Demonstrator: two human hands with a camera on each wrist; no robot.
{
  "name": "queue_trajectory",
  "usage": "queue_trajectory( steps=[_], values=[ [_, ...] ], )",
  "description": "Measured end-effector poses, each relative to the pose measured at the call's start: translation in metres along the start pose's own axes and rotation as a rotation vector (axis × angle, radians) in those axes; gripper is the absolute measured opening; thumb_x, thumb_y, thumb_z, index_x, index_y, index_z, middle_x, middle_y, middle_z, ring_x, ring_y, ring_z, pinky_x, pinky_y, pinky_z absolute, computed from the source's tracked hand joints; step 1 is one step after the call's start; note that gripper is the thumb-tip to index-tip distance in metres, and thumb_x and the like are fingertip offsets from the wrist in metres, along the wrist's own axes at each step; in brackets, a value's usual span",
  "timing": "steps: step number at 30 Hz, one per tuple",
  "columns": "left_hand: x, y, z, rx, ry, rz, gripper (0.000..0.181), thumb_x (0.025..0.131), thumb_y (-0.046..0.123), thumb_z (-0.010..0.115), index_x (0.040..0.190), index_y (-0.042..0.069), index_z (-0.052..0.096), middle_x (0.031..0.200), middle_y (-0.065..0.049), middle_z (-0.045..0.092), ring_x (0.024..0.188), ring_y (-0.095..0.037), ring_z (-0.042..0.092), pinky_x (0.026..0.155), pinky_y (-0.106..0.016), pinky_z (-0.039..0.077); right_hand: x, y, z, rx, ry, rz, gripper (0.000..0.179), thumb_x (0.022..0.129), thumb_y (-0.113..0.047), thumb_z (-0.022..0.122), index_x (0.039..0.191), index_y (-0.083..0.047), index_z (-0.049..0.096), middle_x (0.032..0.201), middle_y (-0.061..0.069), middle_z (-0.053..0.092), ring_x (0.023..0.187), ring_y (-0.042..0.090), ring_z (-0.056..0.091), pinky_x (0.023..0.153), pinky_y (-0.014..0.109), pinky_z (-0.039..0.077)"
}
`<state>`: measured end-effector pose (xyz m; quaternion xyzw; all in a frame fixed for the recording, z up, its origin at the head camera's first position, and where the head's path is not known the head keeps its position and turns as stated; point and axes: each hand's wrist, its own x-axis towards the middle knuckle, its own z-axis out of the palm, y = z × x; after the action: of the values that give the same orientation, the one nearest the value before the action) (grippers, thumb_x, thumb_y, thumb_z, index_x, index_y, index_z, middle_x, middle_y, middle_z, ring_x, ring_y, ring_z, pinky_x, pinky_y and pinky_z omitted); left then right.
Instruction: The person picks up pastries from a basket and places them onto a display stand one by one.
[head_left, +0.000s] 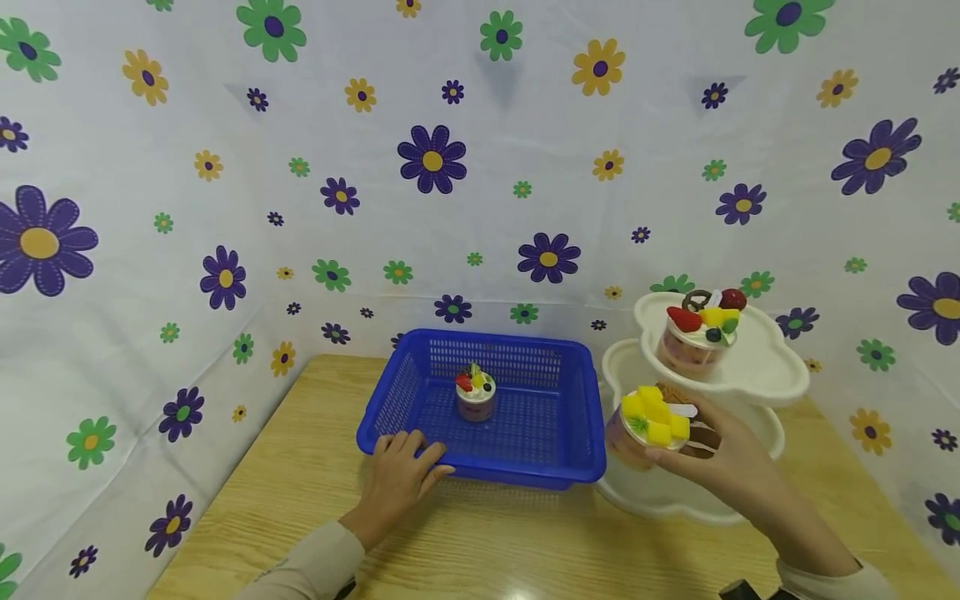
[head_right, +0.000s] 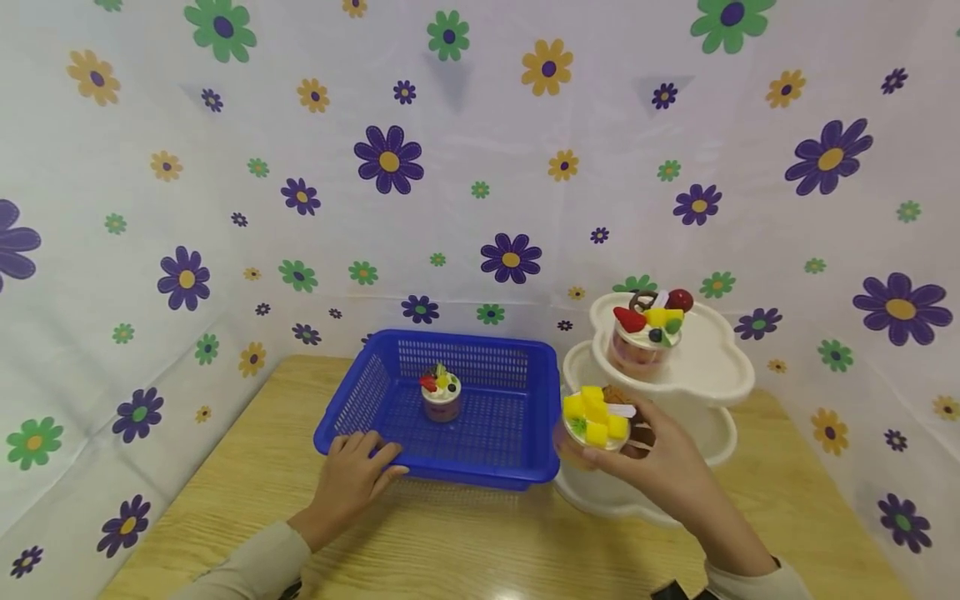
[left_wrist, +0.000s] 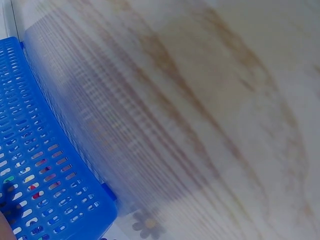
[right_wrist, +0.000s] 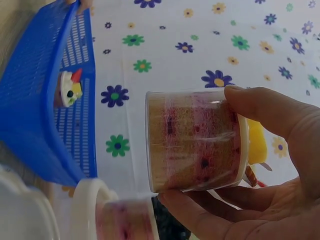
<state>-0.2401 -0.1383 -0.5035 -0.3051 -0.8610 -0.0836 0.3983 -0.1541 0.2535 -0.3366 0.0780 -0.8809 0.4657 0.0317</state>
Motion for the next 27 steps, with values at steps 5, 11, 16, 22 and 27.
queue_trajectory(
  steps=[5,11,16,22,27],
  values=[
    [0.000,0.001,0.000,0.001,-0.003,-0.005,0.049,0.098,0.056,0.028,0.093,0.021,0.062,0.080,-0.001,0.052,0.072,-0.020,0.049,0.069,-0.040,0.038,-0.011,0.016,-0.009,-0.011,0.009,0.082,0.075,0.086,-0.022,0.073,0.146,-0.003,0.031,0.135,0.020,0.044,0.112,0.036,0.055,0.078,0.024,0.053],
    [0.001,0.001,-0.002,-0.004,0.009,-0.001,0.047,0.097,0.055,0.031,0.093,0.021,0.063,0.079,-0.001,0.052,0.072,-0.019,0.049,0.069,-0.039,0.038,-0.021,0.033,-0.024,-0.059,0.000,0.180,0.080,0.089,-0.030,0.070,0.148,0.000,0.024,0.139,0.028,0.039,0.116,0.047,0.051,0.079,0.037,0.055],
    [0.002,0.002,-0.004,-0.017,-0.011,-0.004,0.046,0.097,0.055,0.033,0.093,0.020,0.063,0.079,-0.001,0.053,0.072,-0.020,0.050,0.069,-0.040,0.039,-0.025,0.044,-0.039,-0.055,-0.049,0.339,0.091,0.091,-0.040,0.064,0.151,0.002,0.010,0.144,0.033,0.026,0.123,0.054,0.040,0.083,0.049,0.052],
    [0.002,0.001,-0.006,-0.045,-0.046,-0.018,0.041,0.095,0.053,0.040,0.095,0.019,0.063,0.081,-0.002,0.053,0.074,-0.021,0.050,0.070,-0.041,0.038,-0.028,0.053,-0.053,-0.068,-0.057,0.436,0.098,0.092,-0.048,0.059,0.151,0.004,-0.001,0.148,0.036,0.015,0.126,0.057,0.031,0.087,0.051,0.050],
    [0.001,0.000,-0.004,-0.041,-0.040,-0.008,0.040,0.095,0.053,0.042,0.095,0.019,0.064,0.081,-0.002,0.054,0.074,-0.021,0.050,0.070,-0.041,0.039,-0.031,0.070,-0.060,-0.100,0.027,0.358,0.093,0.093,-0.043,0.060,0.151,0.004,0.005,0.144,0.038,0.021,0.122,0.058,0.035,0.081,0.049,0.052]
  ],
)
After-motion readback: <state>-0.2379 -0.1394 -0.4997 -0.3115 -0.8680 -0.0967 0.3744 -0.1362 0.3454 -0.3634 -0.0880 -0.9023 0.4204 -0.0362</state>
